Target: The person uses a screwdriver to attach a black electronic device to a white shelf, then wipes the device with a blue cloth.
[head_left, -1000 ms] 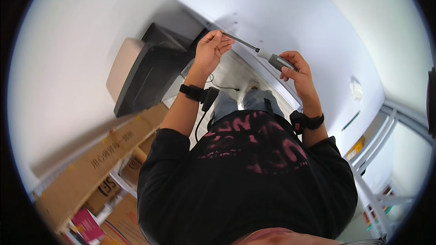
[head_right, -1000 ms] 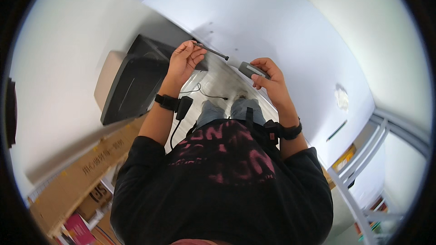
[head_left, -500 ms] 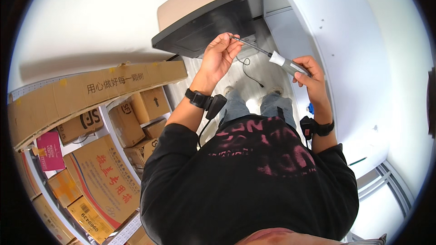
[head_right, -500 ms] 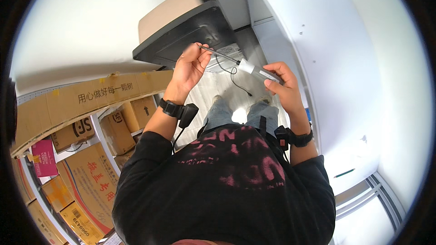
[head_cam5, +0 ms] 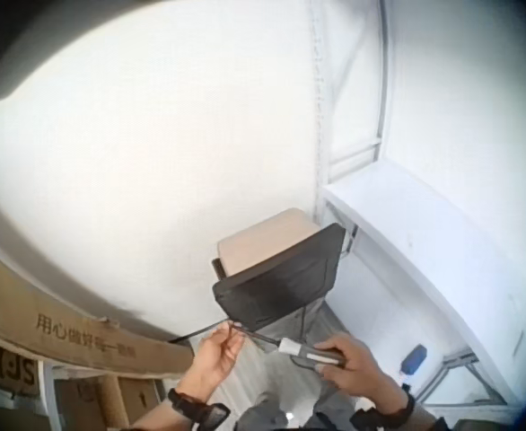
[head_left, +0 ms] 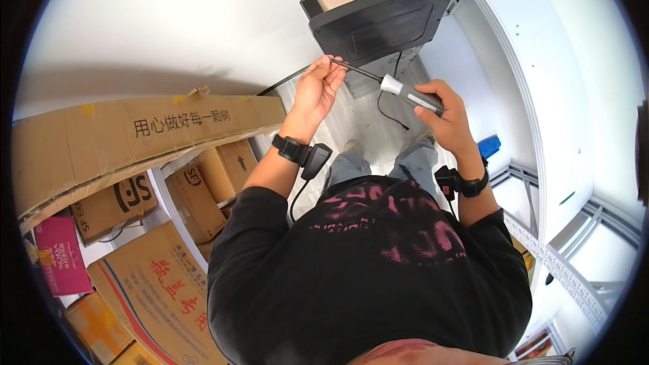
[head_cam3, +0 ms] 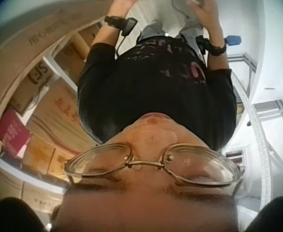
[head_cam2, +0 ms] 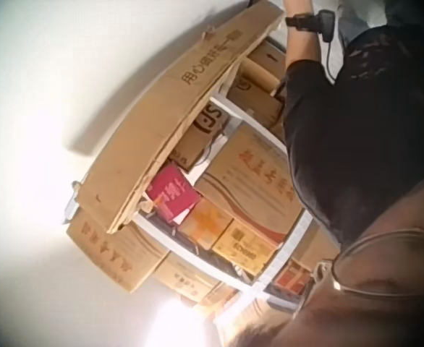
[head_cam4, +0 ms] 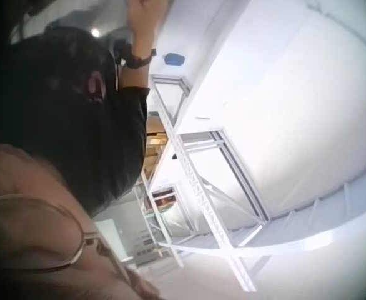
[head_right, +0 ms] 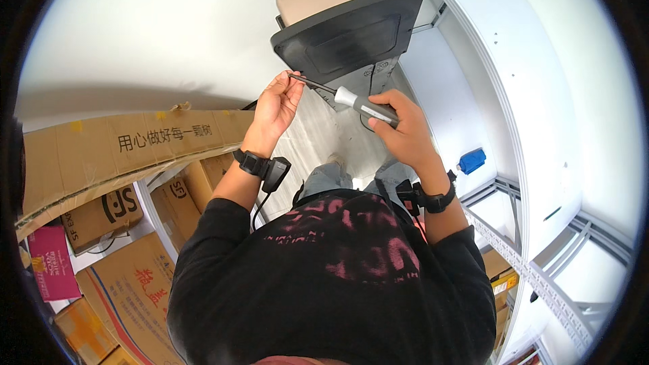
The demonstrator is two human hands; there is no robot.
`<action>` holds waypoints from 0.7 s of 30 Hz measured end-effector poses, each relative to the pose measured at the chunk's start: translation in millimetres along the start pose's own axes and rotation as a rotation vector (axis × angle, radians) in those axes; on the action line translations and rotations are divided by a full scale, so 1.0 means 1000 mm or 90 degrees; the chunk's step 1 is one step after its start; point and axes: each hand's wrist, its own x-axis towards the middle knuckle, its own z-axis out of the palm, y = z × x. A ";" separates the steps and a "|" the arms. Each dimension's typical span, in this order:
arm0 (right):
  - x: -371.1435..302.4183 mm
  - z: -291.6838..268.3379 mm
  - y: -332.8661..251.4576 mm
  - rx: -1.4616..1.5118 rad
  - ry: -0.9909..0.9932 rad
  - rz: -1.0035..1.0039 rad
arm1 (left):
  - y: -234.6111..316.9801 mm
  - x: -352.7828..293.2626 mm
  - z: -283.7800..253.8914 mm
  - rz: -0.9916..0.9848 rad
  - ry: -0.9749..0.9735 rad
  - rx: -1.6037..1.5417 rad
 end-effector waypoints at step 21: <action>-0.013 0.120 -0.001 -0.061 0.274 0.038 | 0.039 0.030 0.002 -0.074 -0.060 0.079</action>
